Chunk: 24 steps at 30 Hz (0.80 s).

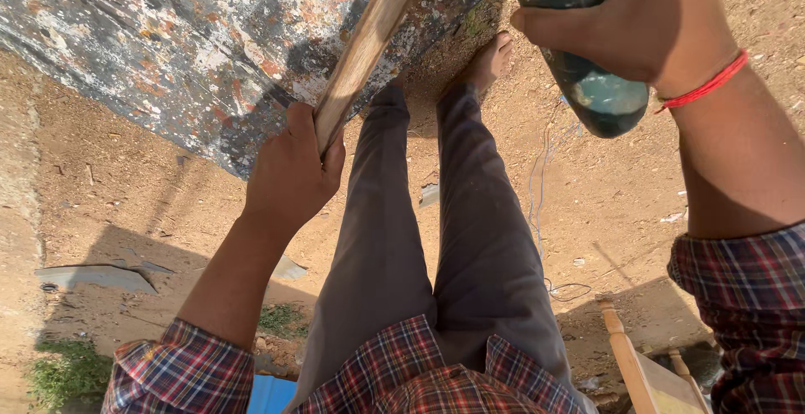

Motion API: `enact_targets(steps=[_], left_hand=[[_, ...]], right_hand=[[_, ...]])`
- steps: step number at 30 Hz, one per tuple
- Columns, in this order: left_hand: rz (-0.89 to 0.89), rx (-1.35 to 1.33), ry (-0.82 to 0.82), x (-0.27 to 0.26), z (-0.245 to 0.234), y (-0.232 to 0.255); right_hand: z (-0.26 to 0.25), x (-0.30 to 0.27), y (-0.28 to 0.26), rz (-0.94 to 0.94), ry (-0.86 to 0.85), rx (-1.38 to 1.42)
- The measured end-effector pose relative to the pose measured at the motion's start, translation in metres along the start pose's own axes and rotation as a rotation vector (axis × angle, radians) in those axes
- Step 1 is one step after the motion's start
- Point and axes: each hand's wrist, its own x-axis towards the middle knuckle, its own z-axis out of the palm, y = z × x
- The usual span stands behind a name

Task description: The person sands a wooden rod using a hand-held power sander while holding the rod against a painted surface.

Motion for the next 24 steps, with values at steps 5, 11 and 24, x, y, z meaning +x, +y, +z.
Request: enact_targets(steps=[5, 11, 24], left_hand=[[0.009, 0.104, 0.029, 0.003, -0.002, -0.004], [0.03, 0.215, 0.132, -0.003, 0.005, 0.002], [-0.035, 0.228, 0.211, -0.008, 0.01, -0.003]], right_hand=[[-0.008, -0.016, -0.07, 0.355, -0.215, 0.25], [-0.025, -0.032, -0.006, 0.334, -0.138, 0.251], [-0.005, -0.013, -0.052, 0.392, -0.29, 0.273]])
